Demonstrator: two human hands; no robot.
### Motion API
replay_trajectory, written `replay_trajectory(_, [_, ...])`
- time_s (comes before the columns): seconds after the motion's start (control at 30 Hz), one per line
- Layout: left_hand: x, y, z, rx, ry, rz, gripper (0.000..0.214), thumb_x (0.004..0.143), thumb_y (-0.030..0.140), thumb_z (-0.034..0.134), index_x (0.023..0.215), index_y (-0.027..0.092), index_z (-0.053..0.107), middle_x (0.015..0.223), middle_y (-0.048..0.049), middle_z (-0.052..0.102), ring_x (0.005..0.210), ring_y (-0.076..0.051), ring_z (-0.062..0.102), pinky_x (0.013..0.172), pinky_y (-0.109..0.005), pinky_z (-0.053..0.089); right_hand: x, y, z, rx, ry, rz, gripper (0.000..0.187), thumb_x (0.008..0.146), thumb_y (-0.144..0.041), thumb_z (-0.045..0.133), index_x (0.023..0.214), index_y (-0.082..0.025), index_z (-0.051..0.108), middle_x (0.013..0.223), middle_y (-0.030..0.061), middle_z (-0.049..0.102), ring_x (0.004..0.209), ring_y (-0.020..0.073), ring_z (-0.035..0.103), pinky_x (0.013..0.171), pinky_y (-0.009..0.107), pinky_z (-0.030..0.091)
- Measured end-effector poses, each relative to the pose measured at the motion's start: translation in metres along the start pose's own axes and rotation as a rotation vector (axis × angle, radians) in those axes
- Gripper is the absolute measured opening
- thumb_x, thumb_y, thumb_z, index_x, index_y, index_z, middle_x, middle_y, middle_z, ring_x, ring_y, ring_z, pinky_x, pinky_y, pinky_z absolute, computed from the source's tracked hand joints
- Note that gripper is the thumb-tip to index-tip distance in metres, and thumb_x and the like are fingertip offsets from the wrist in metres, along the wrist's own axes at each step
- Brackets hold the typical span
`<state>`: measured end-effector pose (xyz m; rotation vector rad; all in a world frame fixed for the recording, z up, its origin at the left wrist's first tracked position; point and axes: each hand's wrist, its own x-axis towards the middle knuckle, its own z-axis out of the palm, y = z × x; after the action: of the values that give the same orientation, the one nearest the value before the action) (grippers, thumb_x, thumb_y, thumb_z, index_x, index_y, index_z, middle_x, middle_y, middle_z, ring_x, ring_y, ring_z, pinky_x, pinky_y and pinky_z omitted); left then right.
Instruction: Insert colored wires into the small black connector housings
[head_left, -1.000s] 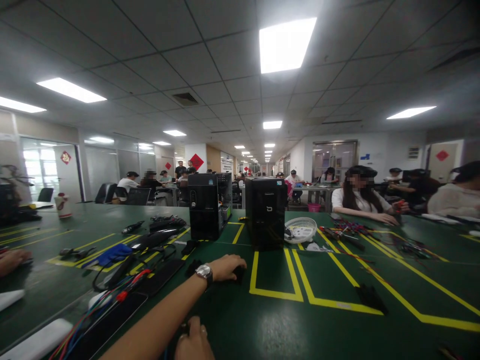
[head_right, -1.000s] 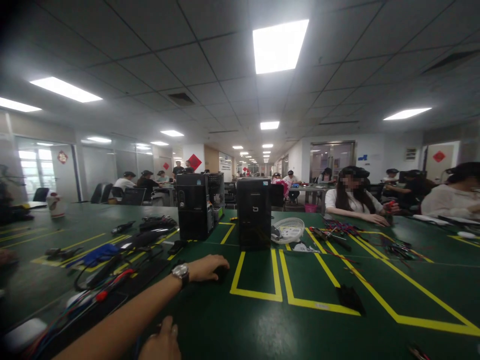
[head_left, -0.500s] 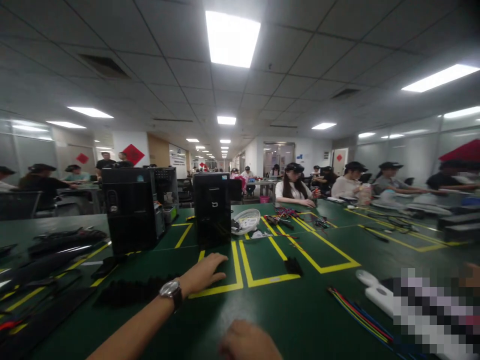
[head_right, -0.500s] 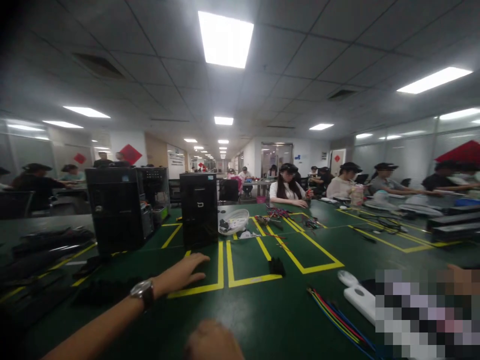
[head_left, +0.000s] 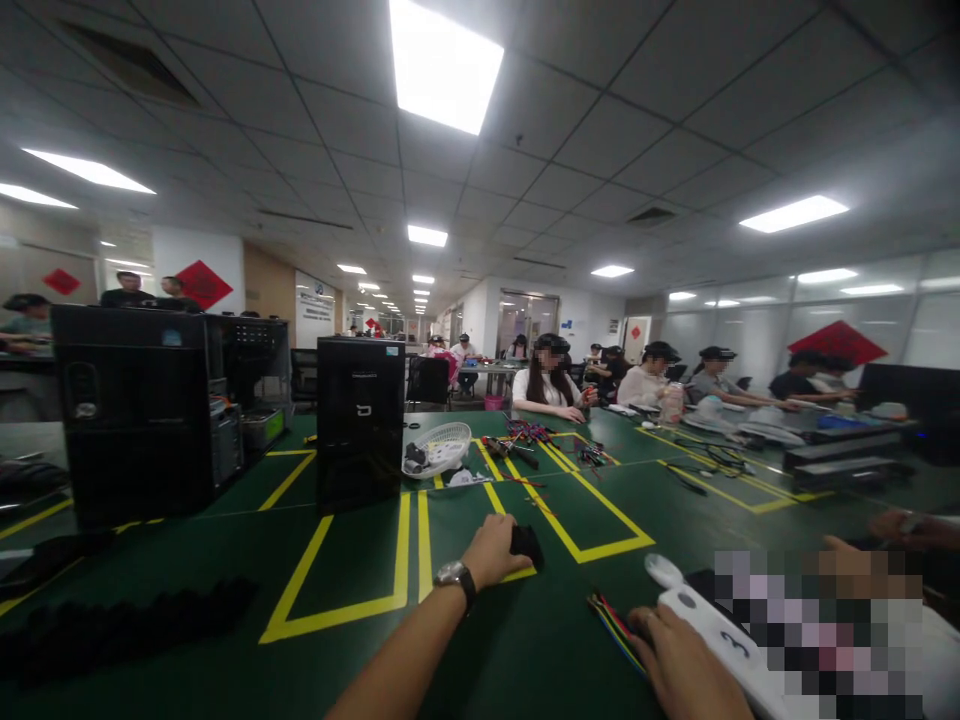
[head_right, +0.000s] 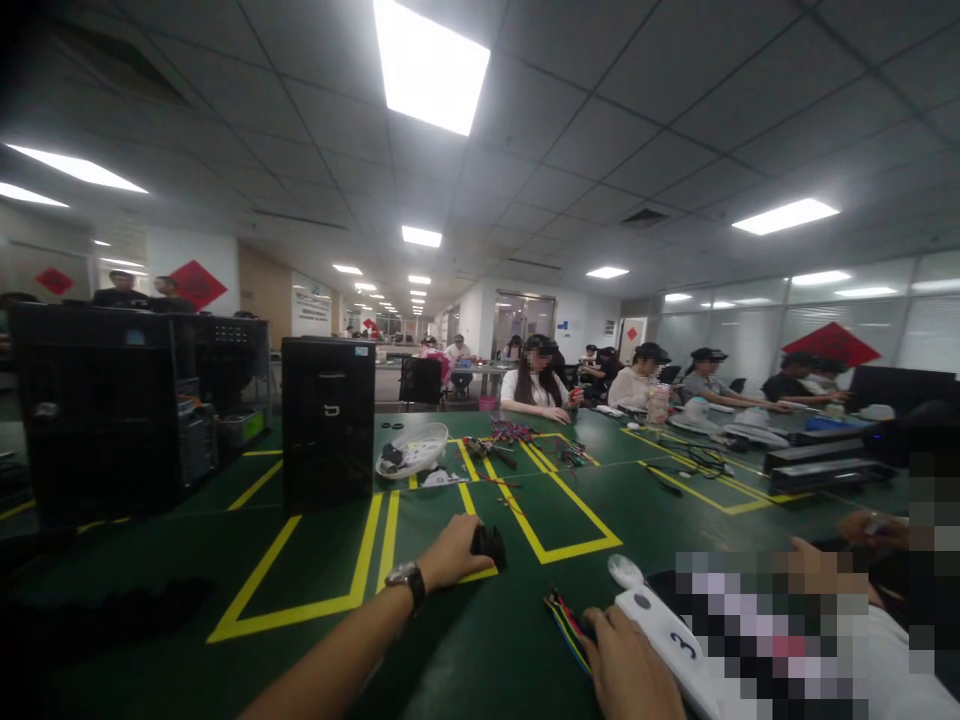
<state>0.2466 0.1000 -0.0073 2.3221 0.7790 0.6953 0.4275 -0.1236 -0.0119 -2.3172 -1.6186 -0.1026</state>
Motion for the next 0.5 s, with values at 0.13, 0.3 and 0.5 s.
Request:
replay_trajectory(0.13, [-0.028, 0.002, -0.02, -0.088, 0.004, 0.026, 0.052, 0.06, 0.022, 0.073, 0.102, 0.02, 0.044, 0.099, -0.0048, 0.055, 0.09, -0.021, 0.052, 0.073, -0.029, 0.039, 0.005, -0.006, -0.009, 0.135, -0.052, 0.013, 0.03, 0.086, -0.021, 0.039, 0.105, -0.02, 0.062, 0.092, 0.0096, 0.066, 0.087, 0.0248, 0.062, 0.075, 0.036, 0.043])
replay_trajectory(0.3, [-0.089, 0.003, -0.04, -0.549, -0.029, -0.074, 0.057, 0.067, 0.018, 0.069, 0.104, 0.025, 0.027, 0.095, -0.0016, 0.057, 0.079, -0.015, 0.058, 0.065, -0.025, 0.044, 0.012, -0.009, -0.015, 0.143, -0.091, 0.042, 0.025, 0.085, -0.022, 0.039, 0.087, -0.021, 0.064, 0.087, 0.0084, 0.068, 0.085, 0.025, 0.062, 0.071, 0.034, 0.04])
replay_trajectory(0.5, [-0.164, 0.012, -0.059, -1.181, 0.026, -0.345, 0.083, 0.053, 0.011, 0.08, 0.109, 0.028, 0.021, 0.107, -0.007, 0.057, 0.088, -0.023, 0.066, 0.085, -0.04, 0.046, 0.017, -0.01, -0.014, 0.066, -0.055, -0.024, 0.026, 0.088, -0.026, 0.034, 0.085, -0.022, 0.059, 0.085, 0.0077, 0.066, 0.08, 0.0252, 0.061, 0.068, 0.035, 0.038])
